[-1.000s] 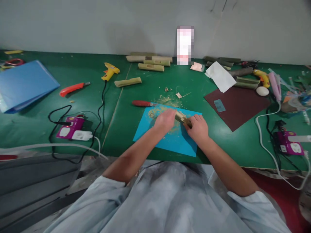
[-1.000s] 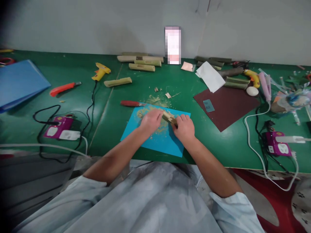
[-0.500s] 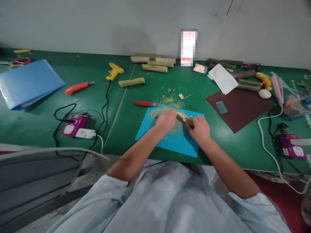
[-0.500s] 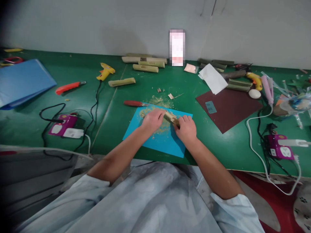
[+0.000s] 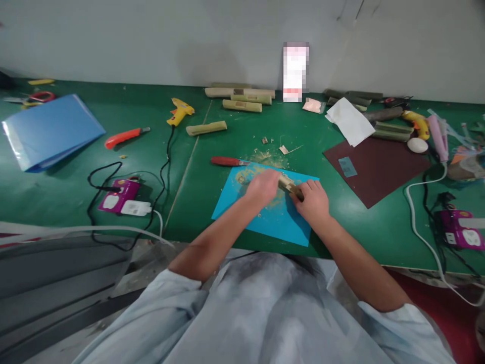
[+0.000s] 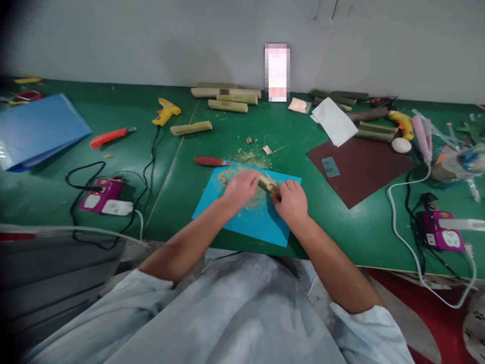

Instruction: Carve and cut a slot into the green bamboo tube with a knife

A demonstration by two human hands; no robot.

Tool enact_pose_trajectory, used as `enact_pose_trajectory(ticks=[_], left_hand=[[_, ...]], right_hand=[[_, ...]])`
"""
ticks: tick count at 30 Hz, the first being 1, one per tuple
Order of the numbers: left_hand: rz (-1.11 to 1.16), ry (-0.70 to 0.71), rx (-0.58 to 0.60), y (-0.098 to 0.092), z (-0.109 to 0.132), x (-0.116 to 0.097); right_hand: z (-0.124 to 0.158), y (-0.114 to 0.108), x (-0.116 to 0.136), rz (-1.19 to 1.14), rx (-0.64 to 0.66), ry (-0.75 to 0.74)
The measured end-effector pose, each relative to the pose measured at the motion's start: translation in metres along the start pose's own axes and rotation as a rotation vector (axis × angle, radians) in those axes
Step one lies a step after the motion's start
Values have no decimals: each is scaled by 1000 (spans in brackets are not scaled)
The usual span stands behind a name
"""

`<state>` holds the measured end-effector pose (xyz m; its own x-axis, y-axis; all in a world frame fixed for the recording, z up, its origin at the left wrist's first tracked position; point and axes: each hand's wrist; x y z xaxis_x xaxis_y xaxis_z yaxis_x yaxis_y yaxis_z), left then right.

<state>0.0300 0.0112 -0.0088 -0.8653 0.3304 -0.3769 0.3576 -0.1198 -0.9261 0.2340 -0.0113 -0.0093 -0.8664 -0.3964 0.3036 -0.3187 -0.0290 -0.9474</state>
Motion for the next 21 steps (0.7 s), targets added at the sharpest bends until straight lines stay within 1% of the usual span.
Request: enact_pose_trajectory(ticks=[2, 4, 6, 11, 16, 21], left_hand=[[-17, -67, -25, -4, -2, 6], [-23, -86, -38, -7, -2, 12], [-17, -78, -49, -9, 1, 15], [53, 3, -145, -10, 8, 19], [72, 44, -114, -6, 5, 17], [59, 78, -85, 4, 9, 3]], right_hand=[[0, -1, 1, 4, 7, -2], [1, -2, 1, 15, 12, -8], [1, -2, 1, 27, 11, -7], [2, 0, 0, 29, -5, -12], [2, -1, 1, 36, -1, -4], [2, -1, 1, 19, -3, -7]])
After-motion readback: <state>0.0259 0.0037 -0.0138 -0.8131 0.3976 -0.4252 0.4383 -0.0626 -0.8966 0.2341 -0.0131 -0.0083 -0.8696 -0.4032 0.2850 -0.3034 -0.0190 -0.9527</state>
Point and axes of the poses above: each hand's wrist, its own z-axis away from the middle knuckle, its own y-axis out of the palm, x = y × z, and after that the axes turned 10 degrees about x, right-handed
